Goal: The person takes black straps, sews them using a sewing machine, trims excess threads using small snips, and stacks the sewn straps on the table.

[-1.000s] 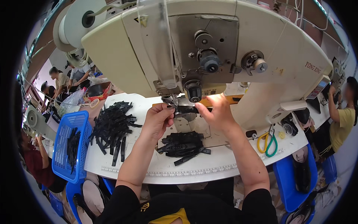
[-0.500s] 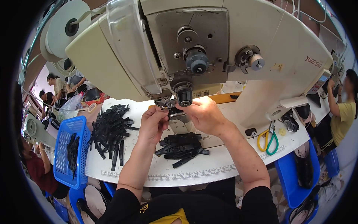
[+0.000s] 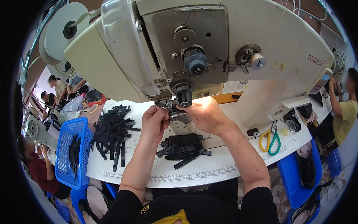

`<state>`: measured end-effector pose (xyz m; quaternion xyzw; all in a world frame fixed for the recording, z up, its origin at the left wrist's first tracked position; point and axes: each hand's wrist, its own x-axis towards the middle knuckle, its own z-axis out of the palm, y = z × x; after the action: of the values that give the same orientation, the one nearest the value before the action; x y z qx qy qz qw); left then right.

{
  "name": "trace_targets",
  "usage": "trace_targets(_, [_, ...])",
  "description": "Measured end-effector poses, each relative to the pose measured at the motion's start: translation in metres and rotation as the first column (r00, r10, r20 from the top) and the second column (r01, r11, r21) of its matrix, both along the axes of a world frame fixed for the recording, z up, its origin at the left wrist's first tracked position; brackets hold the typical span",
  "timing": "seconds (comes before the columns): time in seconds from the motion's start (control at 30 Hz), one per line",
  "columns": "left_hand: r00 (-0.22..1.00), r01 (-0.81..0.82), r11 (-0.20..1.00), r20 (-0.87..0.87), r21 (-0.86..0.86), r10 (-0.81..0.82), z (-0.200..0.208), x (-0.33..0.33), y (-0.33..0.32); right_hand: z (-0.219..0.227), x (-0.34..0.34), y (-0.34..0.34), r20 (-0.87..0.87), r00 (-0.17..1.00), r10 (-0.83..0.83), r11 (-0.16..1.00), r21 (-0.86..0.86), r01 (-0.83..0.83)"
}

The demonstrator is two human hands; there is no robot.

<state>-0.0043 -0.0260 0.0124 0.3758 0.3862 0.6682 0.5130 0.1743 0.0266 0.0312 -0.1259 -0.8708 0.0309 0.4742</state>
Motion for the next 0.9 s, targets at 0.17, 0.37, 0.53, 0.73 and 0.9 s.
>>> trace_targets(0.17, [0.999, -0.03, 0.999, -0.042, 0.021, 0.031, 0.0, 0.002, 0.005, 0.002, 0.003, 0.006, 0.012, 1.0, -0.02, 0.999, 0.028, 0.02])
trace_targets(0.37, [0.999, -0.019, 1.0, -0.027, 0.015, 0.019, -0.004, 0.007, 0.009, -0.005, 0.014, 0.016, 0.163, 0.986, -0.033, 0.999, -0.029, 0.039])
trace_targets(0.53, [1.0, -0.007, 0.999, -0.021, 0.036, 0.008, -0.001, 0.006, 0.012, 0.001, 0.014, 0.016, 0.216, 0.974, -0.061, 0.996, -0.047, 0.073])
trace_targets(0.73, [1.0, -0.001, 0.999, -0.011, 0.041, 0.002, -0.006, 0.005, 0.011, 0.0, 0.013, 0.015, 0.196, 0.98, -0.023, 0.995, -0.088, 0.041])
trace_targets(0.9, [1.0, -0.004, 1.0, -0.017, 0.017, 0.004, -0.006, 0.006, 0.005, 0.002, 0.013, 0.01, 0.179, 0.984, -0.025, 0.995, -0.09, 0.041])
